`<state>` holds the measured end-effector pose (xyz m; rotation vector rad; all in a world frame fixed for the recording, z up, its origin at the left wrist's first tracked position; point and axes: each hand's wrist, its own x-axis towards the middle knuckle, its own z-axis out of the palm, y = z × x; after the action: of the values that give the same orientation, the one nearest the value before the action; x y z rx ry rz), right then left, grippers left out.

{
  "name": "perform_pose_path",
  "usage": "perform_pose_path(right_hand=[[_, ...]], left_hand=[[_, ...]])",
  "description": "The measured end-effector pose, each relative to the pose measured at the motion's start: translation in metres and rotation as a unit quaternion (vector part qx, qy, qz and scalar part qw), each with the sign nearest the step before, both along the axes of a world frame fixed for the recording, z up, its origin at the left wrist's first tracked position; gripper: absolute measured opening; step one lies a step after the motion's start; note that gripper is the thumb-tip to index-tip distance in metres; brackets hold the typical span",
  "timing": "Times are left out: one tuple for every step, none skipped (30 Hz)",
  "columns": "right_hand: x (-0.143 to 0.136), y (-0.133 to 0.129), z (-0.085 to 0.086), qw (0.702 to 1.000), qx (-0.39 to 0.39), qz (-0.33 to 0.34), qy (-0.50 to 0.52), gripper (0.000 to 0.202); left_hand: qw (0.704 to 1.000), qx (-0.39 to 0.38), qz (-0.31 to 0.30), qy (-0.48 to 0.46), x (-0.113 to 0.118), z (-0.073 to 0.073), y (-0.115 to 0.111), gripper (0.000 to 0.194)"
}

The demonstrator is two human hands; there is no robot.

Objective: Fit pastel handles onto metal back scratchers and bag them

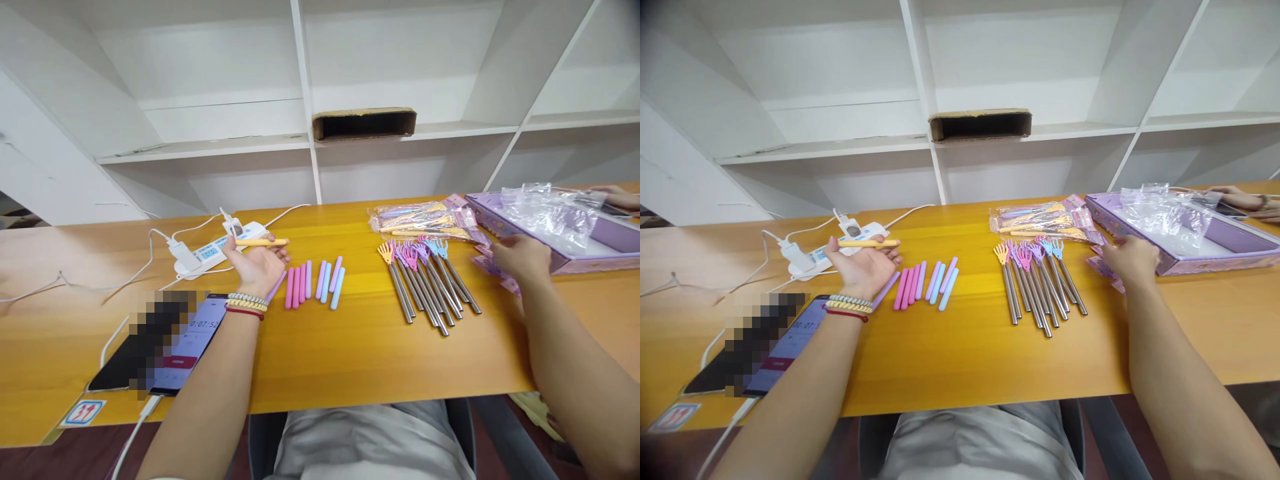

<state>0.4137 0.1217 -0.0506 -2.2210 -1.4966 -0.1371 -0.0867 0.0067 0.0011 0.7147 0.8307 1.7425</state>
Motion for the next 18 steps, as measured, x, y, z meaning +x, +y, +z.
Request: perform_pose_path(right_hand=[[0.005,0.000,-0.001,1.000,-0.017,-0.018,0.014,0.049],[0.007,0.001,-0.002,0.998,-0.041,-0.029,0.032,0.055],[0.008,0.001,-0.003,0.996,-0.064,-0.034,0.046,0.062],[0.007,0.001,-0.004,0.995,-0.081,-0.033,0.050,0.068],[0.004,0.002,-0.006,0.993,-0.102,-0.031,0.051,0.073],[0.001,0.003,-0.007,0.990,-0.125,-0.029,0.050,0.076],[-0.003,0.004,-0.009,0.988,-0.147,-0.028,0.046,0.078],[-0.006,0.005,-0.010,0.985,-0.167,-0.030,0.041,0.077],[-0.009,0.006,-0.012,0.983,-0.180,-0.030,0.035,0.076],[-0.012,0.007,-0.013,0.982,-0.187,-0.026,0.030,0.074],[-0.013,0.007,-0.014,0.982,-0.187,-0.021,0.026,0.072],[-0.015,0.007,-0.014,0.983,-0.183,-0.017,0.025,0.070],[-0.016,0.006,-0.015,0.983,-0.179,-0.011,0.025,0.069],[-0.016,0.005,-0.014,0.984,-0.176,-0.005,0.027,0.069],[-0.017,0.004,-0.014,0.985,-0.172,0.000,0.030,0.068],[-0.017,0.002,-0.014,0.985,-0.167,0.002,0.033,0.067],[-0.017,0.001,-0.014,0.986,-0.163,0.003,0.040,0.065],[-0.016,0.001,-0.014,0.987,-0.157,0.005,0.047,0.063]], left_hand=[[1.000,-0.009,0.000,-0.024,0.002,0.000,0.000,0.062],[0.999,-0.016,-0.002,-0.041,0.003,-0.001,0.000,0.062],[0.999,-0.020,-0.008,-0.049,0.004,-0.001,0.000,0.063],[0.998,-0.022,-0.017,-0.053,0.006,-0.001,-0.001,0.063],[0.998,-0.022,-0.030,-0.053,0.007,-0.002,-0.002,0.065],[0.997,-0.020,-0.045,-0.051,0.009,-0.003,-0.003,0.066],[0.997,-0.017,-0.064,-0.047,0.011,-0.003,-0.004,0.068],[0.995,-0.014,-0.084,-0.042,0.014,-0.004,-0.005,0.070],[0.994,-0.012,-0.104,-0.038,0.018,-0.004,-0.006,0.071],[0.992,-0.010,-0.122,-0.035,0.021,-0.004,-0.007,0.073],[0.990,-0.008,-0.135,-0.032,0.024,-0.004,-0.007,0.074],[0.989,-0.006,-0.143,-0.031,0.028,-0.004,-0.008,0.075],[0.989,-0.004,-0.148,-0.030,0.030,-0.004,-0.008,0.076],[0.988,-0.003,-0.150,-0.029,0.033,-0.004,-0.008,0.077],[0.989,-0.003,-0.148,-0.026,0.035,-0.004,-0.008,0.078],[0.989,-0.005,-0.145,-0.022,0.036,-0.004,-0.007,0.078],[0.990,-0.009,-0.138,-0.019,0.037,-0.003,-0.007,0.077],[0.991,-0.013,-0.129,-0.018,0.038,-0.003,-0.007,0.077]])
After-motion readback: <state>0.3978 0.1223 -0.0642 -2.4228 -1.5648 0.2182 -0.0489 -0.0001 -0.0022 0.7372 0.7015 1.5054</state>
